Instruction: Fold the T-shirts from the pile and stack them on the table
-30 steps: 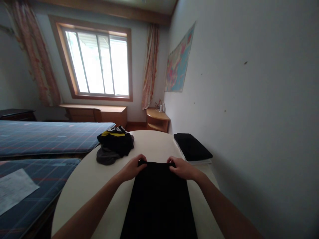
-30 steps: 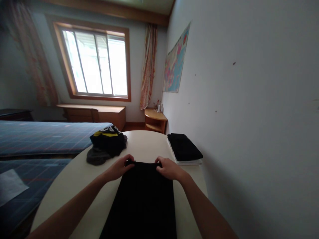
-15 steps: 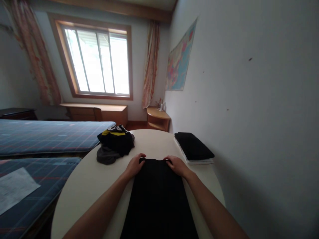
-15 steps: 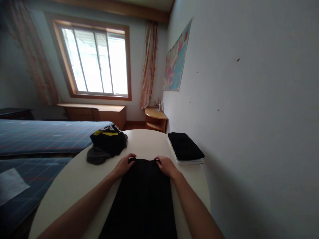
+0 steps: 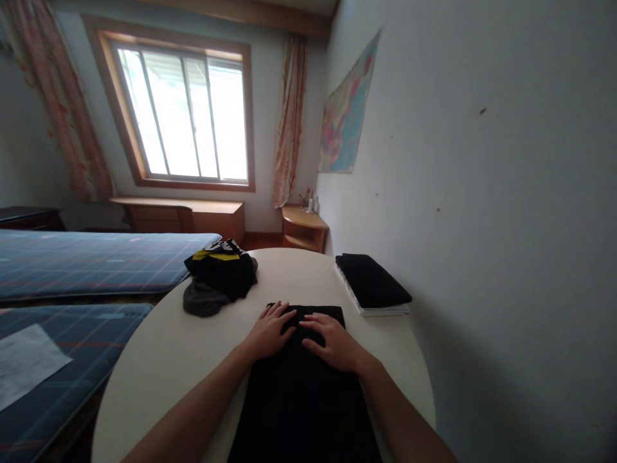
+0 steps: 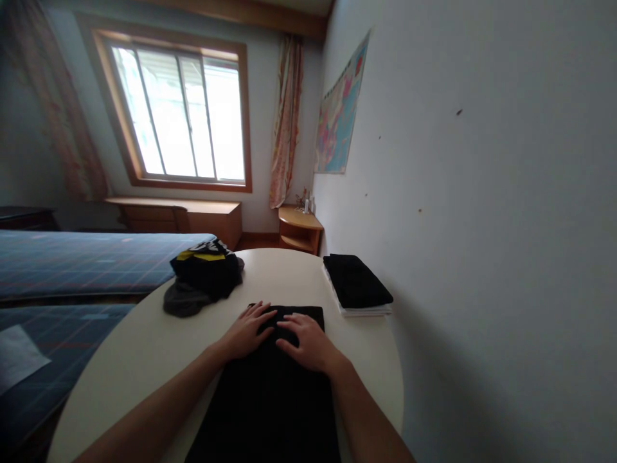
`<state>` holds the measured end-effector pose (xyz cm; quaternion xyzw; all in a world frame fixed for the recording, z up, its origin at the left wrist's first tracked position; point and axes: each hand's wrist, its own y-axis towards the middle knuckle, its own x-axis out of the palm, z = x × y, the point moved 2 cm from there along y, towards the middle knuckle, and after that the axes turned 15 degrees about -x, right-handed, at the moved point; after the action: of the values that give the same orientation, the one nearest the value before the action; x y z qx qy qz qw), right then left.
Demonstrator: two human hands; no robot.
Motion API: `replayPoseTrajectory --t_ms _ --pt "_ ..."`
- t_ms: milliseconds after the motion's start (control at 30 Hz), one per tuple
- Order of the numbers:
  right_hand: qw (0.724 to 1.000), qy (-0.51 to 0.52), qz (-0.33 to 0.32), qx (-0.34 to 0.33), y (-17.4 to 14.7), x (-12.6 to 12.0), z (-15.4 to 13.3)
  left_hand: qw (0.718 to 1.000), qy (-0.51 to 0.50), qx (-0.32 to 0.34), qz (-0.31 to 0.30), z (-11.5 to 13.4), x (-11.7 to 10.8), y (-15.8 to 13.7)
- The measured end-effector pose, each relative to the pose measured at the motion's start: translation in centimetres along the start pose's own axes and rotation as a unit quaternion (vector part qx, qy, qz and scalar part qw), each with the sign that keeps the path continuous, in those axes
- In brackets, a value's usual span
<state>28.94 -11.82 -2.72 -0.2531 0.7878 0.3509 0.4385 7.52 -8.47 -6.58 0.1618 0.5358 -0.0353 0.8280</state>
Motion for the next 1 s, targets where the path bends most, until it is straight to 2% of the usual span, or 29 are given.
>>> replayPoseTrajectory --t_ms 67,200,333,433,500,600,667,767,867,1000 --pt "0.998 -0.021 -0.048 0.027 0.1 0.8 -0.3 0.999 0.022 -0.031 0.019 0.2 -0.2 0.4" --pt "0.994 -0.080 -0.002 0.068 0.3 0.6 0.3 0.992 0.046 -0.075 0.086 1.4 -2.0 0.5" --pt "0.998 -0.034 0.001 0.055 -0.6 0.0 1.2 0.997 0.029 -0.055 0.050 3.1 -3.6 -1.6" --pt "0.998 -0.024 -0.013 0.064 -1.3 -0.2 2.2 1.000 0.030 -0.005 -0.005 3.9 -3.4 -3.4" --pt "0.996 -0.044 0.000 0.076 -1.5 -0.5 2.4 0.999 0.042 0.016 -0.024 3.8 -2.8 -3.6" --pt "0.996 -0.054 0.054 0.051 -1.1 -1.3 1.1 0.999 0.051 0.004 -0.012 3.2 -2.0 -2.5" --pt "0.998 -0.023 0.058 0.006 -0.6 -1.4 -0.7 0.998 0.058 -0.029 0.015 2.6 -2.0 -1.3" --pt "0.999 0.019 -0.010 -0.041 0.0 -0.3 -3.1 0.993 0.064 -0.077 0.060 2.0 -2.5 -0.2" --pt "0.996 0.018 -0.087 -0.025 0.3 1.7 -3.7 0.991 0.042 -0.098 0.077 1.8 -2.3 -0.5" --pt "0.993 0.013 -0.121 0.006 0.1 2.8 -2.9 0.996 0.052 -0.066 0.019 1.7 -0.7 -2.0"
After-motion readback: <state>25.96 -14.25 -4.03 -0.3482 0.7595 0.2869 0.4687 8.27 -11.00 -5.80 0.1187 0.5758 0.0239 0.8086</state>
